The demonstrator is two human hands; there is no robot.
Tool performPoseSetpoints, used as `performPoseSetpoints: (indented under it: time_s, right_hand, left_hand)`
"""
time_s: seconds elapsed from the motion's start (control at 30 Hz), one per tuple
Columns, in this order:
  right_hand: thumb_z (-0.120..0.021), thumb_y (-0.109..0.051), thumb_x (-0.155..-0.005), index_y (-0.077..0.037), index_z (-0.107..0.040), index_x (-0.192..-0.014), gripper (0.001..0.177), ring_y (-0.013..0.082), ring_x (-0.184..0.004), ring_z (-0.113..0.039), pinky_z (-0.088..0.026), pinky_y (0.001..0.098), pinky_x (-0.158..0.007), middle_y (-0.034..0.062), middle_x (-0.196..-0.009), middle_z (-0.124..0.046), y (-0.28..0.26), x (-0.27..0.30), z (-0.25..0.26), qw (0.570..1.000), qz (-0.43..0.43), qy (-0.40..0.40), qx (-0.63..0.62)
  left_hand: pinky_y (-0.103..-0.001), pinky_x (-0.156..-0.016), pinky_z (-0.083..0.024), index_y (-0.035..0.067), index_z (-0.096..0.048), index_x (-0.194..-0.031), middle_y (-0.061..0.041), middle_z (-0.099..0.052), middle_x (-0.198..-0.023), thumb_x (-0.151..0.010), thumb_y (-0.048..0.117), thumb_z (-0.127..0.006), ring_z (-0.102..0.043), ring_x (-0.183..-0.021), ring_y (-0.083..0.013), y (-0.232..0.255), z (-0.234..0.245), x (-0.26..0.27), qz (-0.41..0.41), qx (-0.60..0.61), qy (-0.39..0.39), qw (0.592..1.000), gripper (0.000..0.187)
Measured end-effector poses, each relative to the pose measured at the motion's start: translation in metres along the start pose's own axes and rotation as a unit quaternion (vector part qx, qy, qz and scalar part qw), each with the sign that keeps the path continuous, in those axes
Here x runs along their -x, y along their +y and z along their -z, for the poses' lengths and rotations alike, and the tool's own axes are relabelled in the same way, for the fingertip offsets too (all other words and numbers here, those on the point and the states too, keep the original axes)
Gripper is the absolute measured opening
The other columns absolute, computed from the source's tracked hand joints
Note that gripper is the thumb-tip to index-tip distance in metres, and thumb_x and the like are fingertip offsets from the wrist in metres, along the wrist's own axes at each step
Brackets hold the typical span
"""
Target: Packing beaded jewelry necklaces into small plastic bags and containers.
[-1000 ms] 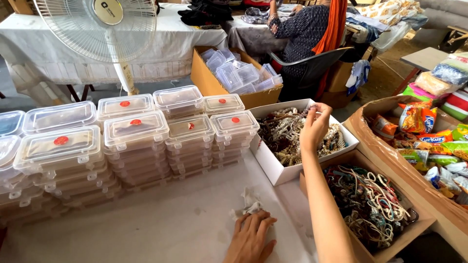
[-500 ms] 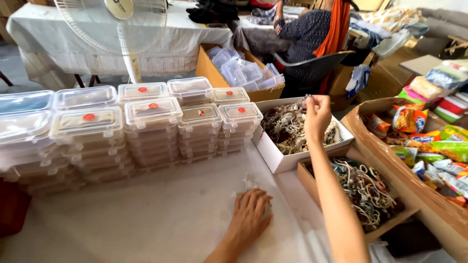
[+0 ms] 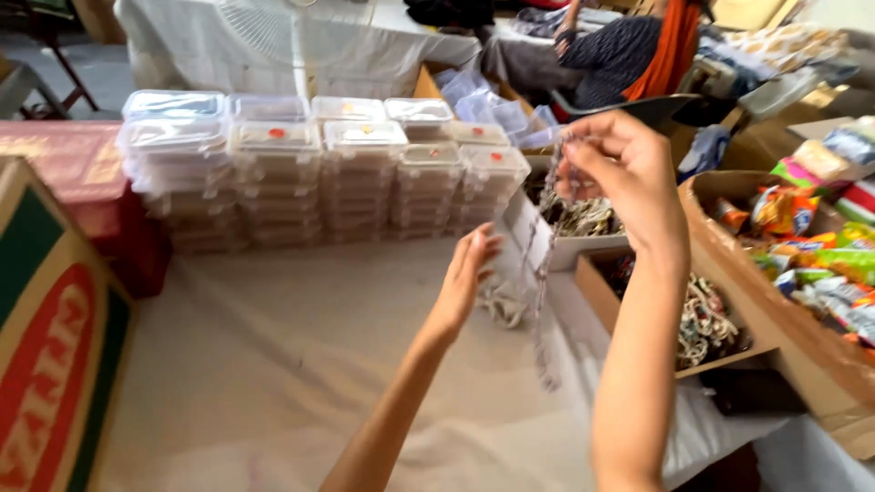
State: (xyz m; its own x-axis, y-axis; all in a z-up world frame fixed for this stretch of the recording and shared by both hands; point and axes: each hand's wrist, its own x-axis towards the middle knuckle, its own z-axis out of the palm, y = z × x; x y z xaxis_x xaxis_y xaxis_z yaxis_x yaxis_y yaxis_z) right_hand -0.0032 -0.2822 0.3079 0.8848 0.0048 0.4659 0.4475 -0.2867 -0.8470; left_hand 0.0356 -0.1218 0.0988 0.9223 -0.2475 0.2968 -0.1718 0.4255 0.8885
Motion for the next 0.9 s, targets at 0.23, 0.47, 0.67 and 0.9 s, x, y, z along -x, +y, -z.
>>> performPoseSetpoints:
  time_s: [0.23,0.47,0.67,0.9]
  right_hand:
    - [-0.069,-0.010,-0.099,0.001,-0.068,-0.117,0.021,0.0100,-0.079,-0.067,-0.059,0.0256,-0.070,0.0042,-0.095,-0.070,0.045,0.047,-0.039,0.995,0.008,-0.009,-0.097]
    - [-0.074,-0.013,-0.094,0.003,-0.073,-0.112,0.024,0.0100,-0.077,-0.069,-0.058,0.0254,-0.073,0.0042,-0.093,-0.073,0.063,0.040,-0.062,0.996,-0.036,0.000,-0.079]
    - [-0.074,-0.013,-0.096,0.003,-0.074,-0.113,0.023,0.0096,-0.079,-0.068,-0.058,0.0243,-0.076,0.0041,-0.094,-0.073,0.065,0.045,-0.055,0.998,-0.010,0.003,-0.057]
    - [-0.073,-0.013,-0.097,0.003,-0.074,-0.115,0.024,0.0104,-0.077,-0.068,-0.058,0.0255,-0.074,0.0045,-0.092,-0.071,0.063,0.045,-0.054,0.997,-0.019,0.029,-0.064]
  left_hand:
    - [-0.031,-0.089,-0.054,0.005,-0.063,-0.136,-0.008,-0.074,-0.122,-0.104,0.046,-0.050,-0.070,-0.106,-0.0148,0.103,0.050,0.029,0.117,0.112,-0.209,0.964,0.053]
    - [-0.024,-0.070,-0.054,0.005,-0.075,-0.115,-0.003,-0.077,-0.104,-0.100,0.030,-0.068,-0.068,-0.081,-0.0065,0.111,0.090,0.015,0.099,0.046,-0.154,0.982,0.030]
    - [-0.025,-0.074,-0.056,0.008,-0.074,-0.114,-0.002,-0.077,-0.098,-0.096,0.030,-0.072,-0.069,-0.080,-0.0069,0.104,0.097,0.011,0.098,0.052,-0.091,0.990,0.028]
    - [-0.026,-0.076,-0.058,0.012,-0.073,-0.112,0.001,-0.076,-0.097,-0.088,0.028,-0.079,-0.071,-0.084,-0.0071,0.104,0.090,0.014,0.095,0.009,-0.056,0.994,0.030]
